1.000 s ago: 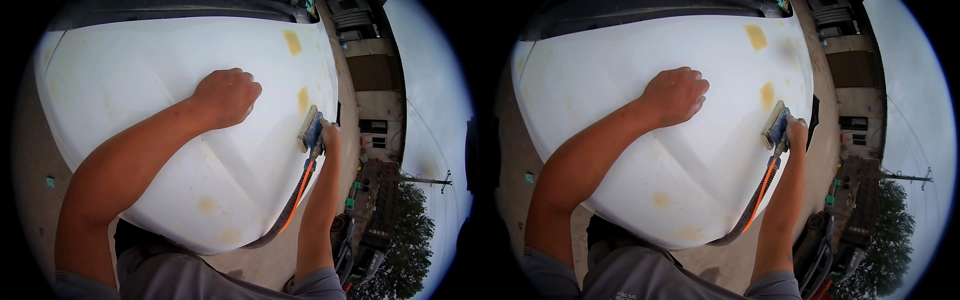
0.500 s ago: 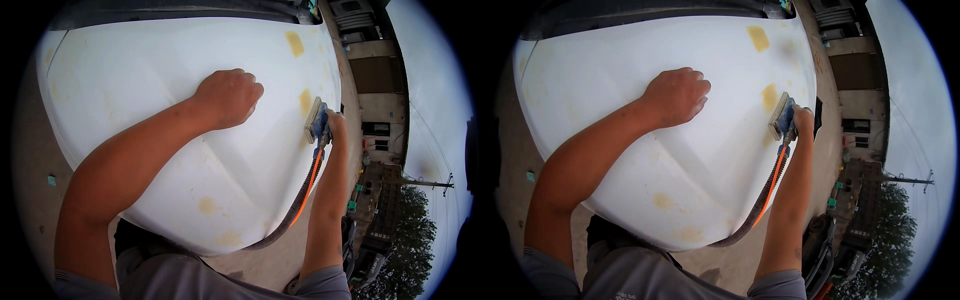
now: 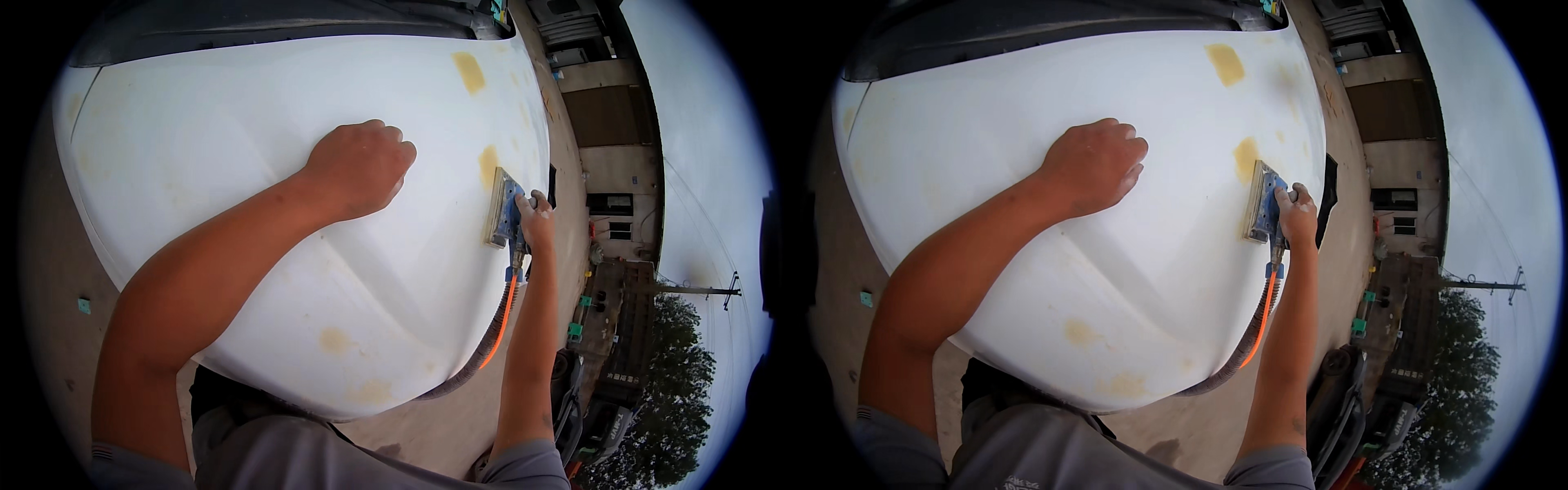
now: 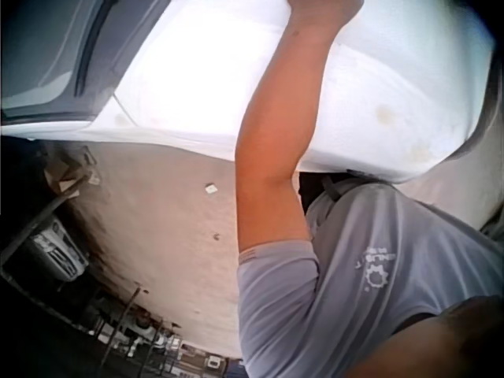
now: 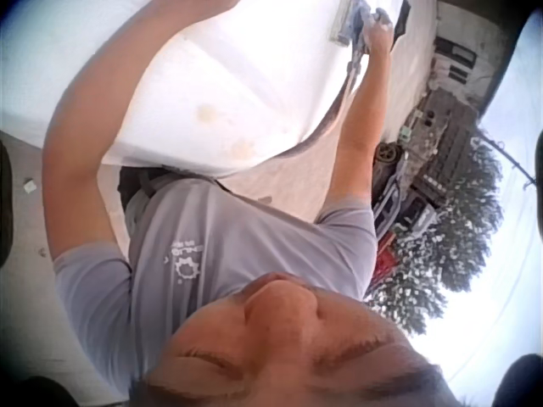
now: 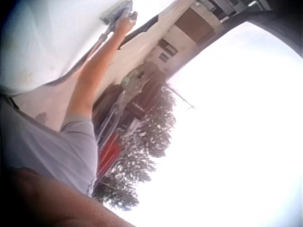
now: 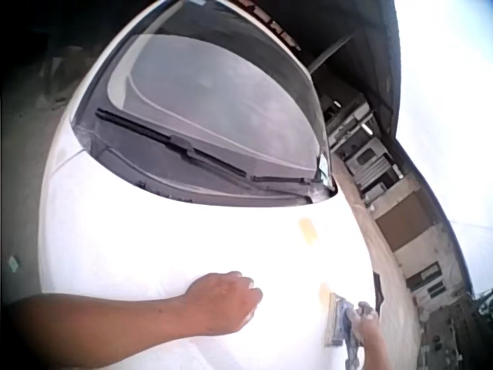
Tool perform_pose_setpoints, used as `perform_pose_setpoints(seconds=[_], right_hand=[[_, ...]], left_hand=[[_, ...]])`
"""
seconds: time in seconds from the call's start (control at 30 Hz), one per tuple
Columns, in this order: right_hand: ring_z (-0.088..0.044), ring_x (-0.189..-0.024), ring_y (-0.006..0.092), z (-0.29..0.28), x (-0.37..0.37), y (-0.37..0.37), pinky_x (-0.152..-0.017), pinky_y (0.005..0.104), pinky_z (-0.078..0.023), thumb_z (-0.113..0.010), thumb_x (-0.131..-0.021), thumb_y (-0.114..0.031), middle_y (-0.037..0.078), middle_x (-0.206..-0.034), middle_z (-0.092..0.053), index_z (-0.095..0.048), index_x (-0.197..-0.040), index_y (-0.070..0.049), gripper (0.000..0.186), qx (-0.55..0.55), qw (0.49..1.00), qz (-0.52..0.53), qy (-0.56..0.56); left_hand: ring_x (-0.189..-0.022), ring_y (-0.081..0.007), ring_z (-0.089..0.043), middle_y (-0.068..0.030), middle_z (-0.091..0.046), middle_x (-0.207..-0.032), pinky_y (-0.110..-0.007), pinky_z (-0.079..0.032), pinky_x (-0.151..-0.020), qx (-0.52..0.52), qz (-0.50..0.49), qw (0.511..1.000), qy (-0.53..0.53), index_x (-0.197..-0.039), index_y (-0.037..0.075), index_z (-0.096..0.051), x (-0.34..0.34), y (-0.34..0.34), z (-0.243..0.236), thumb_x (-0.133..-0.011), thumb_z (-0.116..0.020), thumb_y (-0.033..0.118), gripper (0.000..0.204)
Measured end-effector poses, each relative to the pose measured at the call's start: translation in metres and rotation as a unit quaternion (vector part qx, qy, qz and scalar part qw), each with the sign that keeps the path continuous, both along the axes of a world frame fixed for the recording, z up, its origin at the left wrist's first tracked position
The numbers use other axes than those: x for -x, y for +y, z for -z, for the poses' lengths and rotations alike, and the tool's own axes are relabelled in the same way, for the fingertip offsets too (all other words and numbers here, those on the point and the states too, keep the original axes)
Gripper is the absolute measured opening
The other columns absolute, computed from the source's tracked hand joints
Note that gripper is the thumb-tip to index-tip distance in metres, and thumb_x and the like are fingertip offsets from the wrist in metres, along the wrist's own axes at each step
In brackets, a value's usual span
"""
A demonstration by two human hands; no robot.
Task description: The person uses a pneumatic sanding block to sand the surface of a white car hood. They move the tool across multiple areas, focusing on yellowish spots, and occasionally pause to feel the surface with their left hand. The task continues across the hood without visible completion.
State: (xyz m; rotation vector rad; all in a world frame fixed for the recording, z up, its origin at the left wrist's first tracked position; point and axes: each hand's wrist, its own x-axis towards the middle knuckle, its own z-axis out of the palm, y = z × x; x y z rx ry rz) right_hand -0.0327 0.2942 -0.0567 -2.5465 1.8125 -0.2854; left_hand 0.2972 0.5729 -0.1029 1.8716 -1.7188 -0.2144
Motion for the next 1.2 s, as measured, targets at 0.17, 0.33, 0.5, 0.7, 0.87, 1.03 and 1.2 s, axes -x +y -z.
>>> perform_pose_setpoints(seconds=[0.17, 0.33, 0.5, 0.7, 0.87, 1.03, 1.2], right_hand=[[-0.066, -0.085, 0.0256, -0.003, -0.006, -0.029, -0.083, 0.0360, -0.052, -0.072, -0.095, -0.041, 0.012, -0.089, -0.068, -0.061, -0.137, 0.006, 0.064, -0.003, 0.998, -0.056, -0.024], [-0.064, -0.078, 0.0232, -0.004, 0.002, 0.057, -0.077, 0.0352, -0.052, -0.076, -0.095, -0.029, 0.011, -0.081, -0.067, -0.065, -0.130, 0.008, 0.052, -0.007, 0.990, -0.139, -0.009], [-0.063, -0.070, 0.0236, -0.003, 0.007, 0.069, -0.073, 0.0342, -0.053, -0.077, -0.095, -0.025, 0.012, -0.071, -0.063, -0.065, -0.125, 0.012, 0.049, 0.054, 0.975, -0.214, -0.011], [-0.059, -0.068, 0.0217, -0.003, 0.003, -0.013, -0.071, 0.0331, -0.051, -0.075, -0.097, -0.029, 0.010, -0.071, -0.061, -0.065, -0.130, 0.007, 0.050, 0.042, 0.985, -0.164, -0.028], [-0.074, -0.098, 0.0337, -0.007, 0.003, -0.001, -0.090, 0.0382, -0.056, -0.075, -0.096, -0.033, 0.023, -0.103, -0.075, -0.066, -0.130, 0.006, 0.052, 0.079, 0.978, -0.191, -0.010], [-0.072, -0.110, 0.0420, -0.013, 0.002, 0.034, -0.097, 0.0407, -0.056, -0.075, -0.096, -0.031, 0.028, -0.121, -0.072, -0.067, -0.124, 0.008, 0.049, 0.103, 0.952, -0.289, 0.023], [-0.067, -0.080, 0.0235, -0.005, -0.003, -0.001, -0.080, 0.0345, -0.053, -0.075, -0.097, -0.034, 0.012, -0.084, -0.070, -0.064, -0.134, 0.005, 0.055, 0.002, 0.994, -0.111, -0.014]], left_hand=[[-0.097, -0.0260, -0.066, -0.0089, -0.066, -0.095, -0.042, -0.057, -0.083, 0.015, -0.002, 1.000, 0.000, -0.092, 0.007, -0.066, 0.000, -0.001, 0.004, -0.099, -0.064, 0.019, 0.015], [-0.096, -0.0259, -0.066, -0.0087, -0.066, -0.095, -0.042, -0.057, -0.083, 0.013, 0.002, 1.000, 0.003, -0.091, 0.007, -0.066, 0.000, -0.004, 0.003, -0.099, -0.064, 0.019, 0.015], [-0.095, -0.0256, -0.065, -0.0089, -0.066, -0.094, -0.042, -0.057, -0.081, 0.010, -0.004, 1.000, -0.009, -0.090, 0.007, -0.066, 0.000, -0.002, 0.000, -0.098, -0.065, 0.019, 0.015], [-0.095, -0.0255, -0.065, -0.0087, -0.066, -0.093, -0.042, -0.057, -0.080, 0.015, -0.003, 1.000, -0.012, -0.090, 0.007, -0.066, -0.001, -0.001, 0.004, -0.098, -0.065, 0.019, 0.015], [-0.096, -0.0255, -0.066, -0.0085, -0.067, -0.095, -0.042, -0.058, -0.082, 0.015, -0.003, 1.000, -0.003, -0.090, 0.007, -0.066, -0.008, -0.009, -0.006, -0.098, -0.063, 0.017, 0.013], [-0.097, -0.0256, -0.066, -0.0089, -0.068, -0.097, -0.042, -0.058, -0.084, 0.024, -0.004, 1.000, -0.016, -0.091, 0.007, -0.068, -0.017, -0.011, -0.016, -0.096, -0.061, 0.014, 0.011], [-0.098, -0.0256, -0.065, -0.0088, -0.067, -0.096, -0.042, -0.057, -0.084, -0.003, -0.001, 1.000, 0.008, -0.091, 0.007, -0.067, -0.008, 0.007, -0.002, -0.098, -0.063, 0.018, 0.014]])
